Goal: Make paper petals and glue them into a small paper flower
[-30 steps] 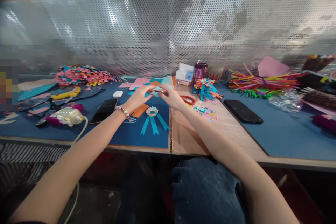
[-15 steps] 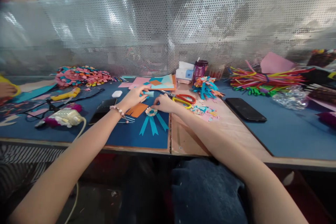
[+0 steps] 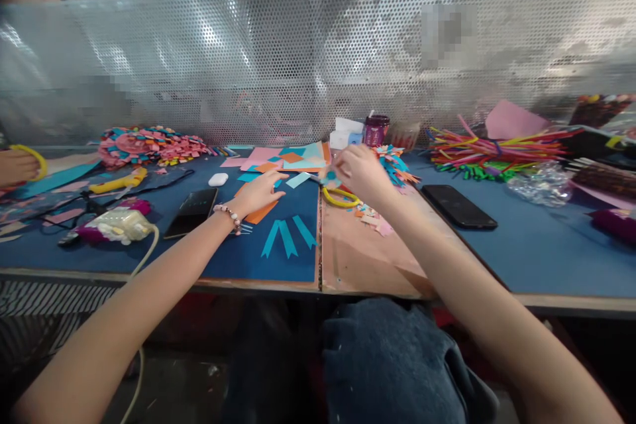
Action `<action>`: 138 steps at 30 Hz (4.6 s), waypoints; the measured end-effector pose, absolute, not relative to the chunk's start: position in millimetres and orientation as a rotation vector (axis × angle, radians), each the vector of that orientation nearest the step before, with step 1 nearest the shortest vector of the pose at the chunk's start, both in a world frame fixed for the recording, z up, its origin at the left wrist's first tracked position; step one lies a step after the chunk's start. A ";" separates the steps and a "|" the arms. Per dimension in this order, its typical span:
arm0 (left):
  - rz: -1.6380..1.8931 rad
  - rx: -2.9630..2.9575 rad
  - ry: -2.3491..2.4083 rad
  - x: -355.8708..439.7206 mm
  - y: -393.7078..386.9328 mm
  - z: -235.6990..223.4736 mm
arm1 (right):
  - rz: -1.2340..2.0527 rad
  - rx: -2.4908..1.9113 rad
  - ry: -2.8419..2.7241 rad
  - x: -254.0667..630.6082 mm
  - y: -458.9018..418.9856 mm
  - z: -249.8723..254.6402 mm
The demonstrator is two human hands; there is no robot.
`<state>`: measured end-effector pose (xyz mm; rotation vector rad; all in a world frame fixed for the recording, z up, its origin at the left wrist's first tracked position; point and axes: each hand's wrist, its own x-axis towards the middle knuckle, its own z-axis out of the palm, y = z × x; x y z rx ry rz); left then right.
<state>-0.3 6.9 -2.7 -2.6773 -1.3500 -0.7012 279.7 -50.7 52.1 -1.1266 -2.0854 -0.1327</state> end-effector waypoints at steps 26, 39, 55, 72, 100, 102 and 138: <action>-1.472 -3.406 -1.158 52.2 -51.7 22.4 | -0.118 -1.124 -1.737 262.0 -81.1 26.3; -1.669 -3.159 -1.425 33.6 -31.9 27.4 | 0.782 -1.126 -1.555 240.3 -51.8 24.3; -0.920 -2.918 -1.409 3.4 -8.9 13.2 | 0.384 -1.302 -2.269 192.0 -38.7 13.4; -0.536 -3.070 -1.410 1.8 -15.5 20.0 | 0.444 -2.143 -2.770 291.4 -55.7 62.1; -1.387 -2.931 -1.304 4.2 -14.0 21.7 | 1.048 -1.212 -1.792 208.1 -34.2 14.3; -1.436 -2.907 -1.306 5.6 -14.2 21.3 | 1.083 -1.163 -1.741 204.6 -35.3 12.2; -1.262 -2.544 -1.699 -37.7 27.3 7.1 | 0.937 -1.056 -1.667 203.9 -29.4 -6.3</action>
